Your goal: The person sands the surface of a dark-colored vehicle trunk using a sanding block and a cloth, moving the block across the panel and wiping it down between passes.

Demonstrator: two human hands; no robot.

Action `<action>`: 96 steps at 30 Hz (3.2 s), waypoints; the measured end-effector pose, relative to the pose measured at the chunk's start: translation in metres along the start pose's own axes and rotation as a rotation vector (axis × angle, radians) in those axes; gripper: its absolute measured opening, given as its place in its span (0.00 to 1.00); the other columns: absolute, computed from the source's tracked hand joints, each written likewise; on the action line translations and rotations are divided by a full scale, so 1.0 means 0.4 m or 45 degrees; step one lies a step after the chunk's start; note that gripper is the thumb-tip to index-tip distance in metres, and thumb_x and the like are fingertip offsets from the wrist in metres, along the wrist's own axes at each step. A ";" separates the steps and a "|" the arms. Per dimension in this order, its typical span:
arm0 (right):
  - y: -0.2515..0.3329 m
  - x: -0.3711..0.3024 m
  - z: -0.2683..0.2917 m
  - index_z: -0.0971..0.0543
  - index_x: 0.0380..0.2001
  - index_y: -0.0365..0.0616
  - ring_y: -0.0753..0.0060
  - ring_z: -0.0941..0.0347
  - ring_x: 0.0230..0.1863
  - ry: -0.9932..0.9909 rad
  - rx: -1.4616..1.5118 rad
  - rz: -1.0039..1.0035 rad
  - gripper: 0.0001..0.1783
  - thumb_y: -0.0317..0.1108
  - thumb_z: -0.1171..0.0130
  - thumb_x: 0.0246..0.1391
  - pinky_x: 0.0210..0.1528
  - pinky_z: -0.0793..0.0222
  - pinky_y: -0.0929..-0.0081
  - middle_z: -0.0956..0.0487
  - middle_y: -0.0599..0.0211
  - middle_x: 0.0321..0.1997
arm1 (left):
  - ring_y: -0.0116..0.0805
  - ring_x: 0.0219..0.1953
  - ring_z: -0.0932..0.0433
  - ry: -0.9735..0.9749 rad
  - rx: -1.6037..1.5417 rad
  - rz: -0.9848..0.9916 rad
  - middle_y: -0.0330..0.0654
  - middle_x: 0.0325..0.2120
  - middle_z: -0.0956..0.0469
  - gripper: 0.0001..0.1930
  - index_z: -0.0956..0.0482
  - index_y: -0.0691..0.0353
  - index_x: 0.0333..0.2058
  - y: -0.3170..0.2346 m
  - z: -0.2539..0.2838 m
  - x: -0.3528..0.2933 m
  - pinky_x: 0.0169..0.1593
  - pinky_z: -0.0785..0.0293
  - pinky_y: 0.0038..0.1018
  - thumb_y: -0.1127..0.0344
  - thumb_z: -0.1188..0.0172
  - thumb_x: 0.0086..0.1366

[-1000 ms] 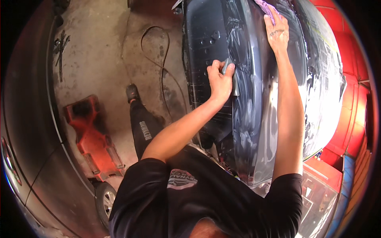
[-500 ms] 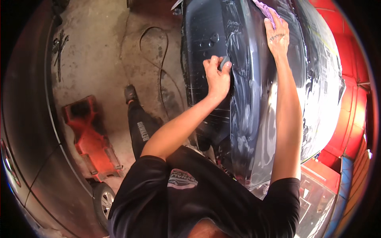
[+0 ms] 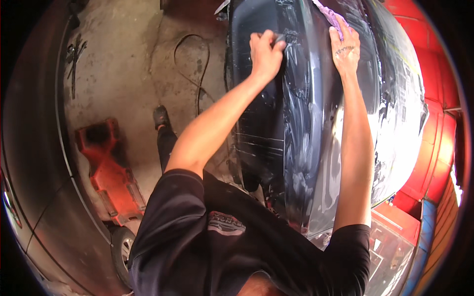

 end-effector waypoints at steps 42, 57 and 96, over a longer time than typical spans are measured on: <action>0.041 -0.019 0.008 0.23 0.68 0.69 0.41 0.29 0.67 0.022 -0.073 -0.120 0.27 0.51 0.42 0.67 0.70 0.35 0.43 0.28 0.49 0.68 | 0.61 0.39 0.24 0.047 0.220 0.068 0.61 0.41 0.28 0.15 0.23 0.65 0.38 -0.149 -0.014 -0.019 0.47 0.27 0.50 0.57 0.36 0.70; 0.004 -0.033 0.027 0.23 0.68 0.70 0.40 0.30 0.67 -0.023 -0.085 -0.120 0.27 0.51 0.42 0.66 0.70 0.35 0.43 0.27 0.48 0.67 | 0.52 0.47 0.25 0.042 -0.071 -0.303 0.56 0.44 0.28 0.13 0.24 0.70 0.46 -0.192 0.003 -0.263 0.52 0.26 0.42 0.64 0.39 0.73; 0.085 0.003 0.041 0.23 0.69 0.58 0.37 0.34 0.70 0.156 0.012 -0.197 0.27 0.38 0.40 0.67 0.71 0.37 0.48 0.31 0.42 0.70 | 0.50 0.46 0.16 0.100 0.028 -0.154 0.57 0.42 0.17 0.12 0.16 0.70 0.46 -0.037 -0.148 0.624 0.53 0.23 0.40 0.70 0.33 0.66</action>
Point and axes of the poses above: each hand's wrist, its own x-axis towards the middle knuckle, its own z-axis out of the back of the hand, y = z × x, the point moved 7 cm from there along x, towards the middle knuckle
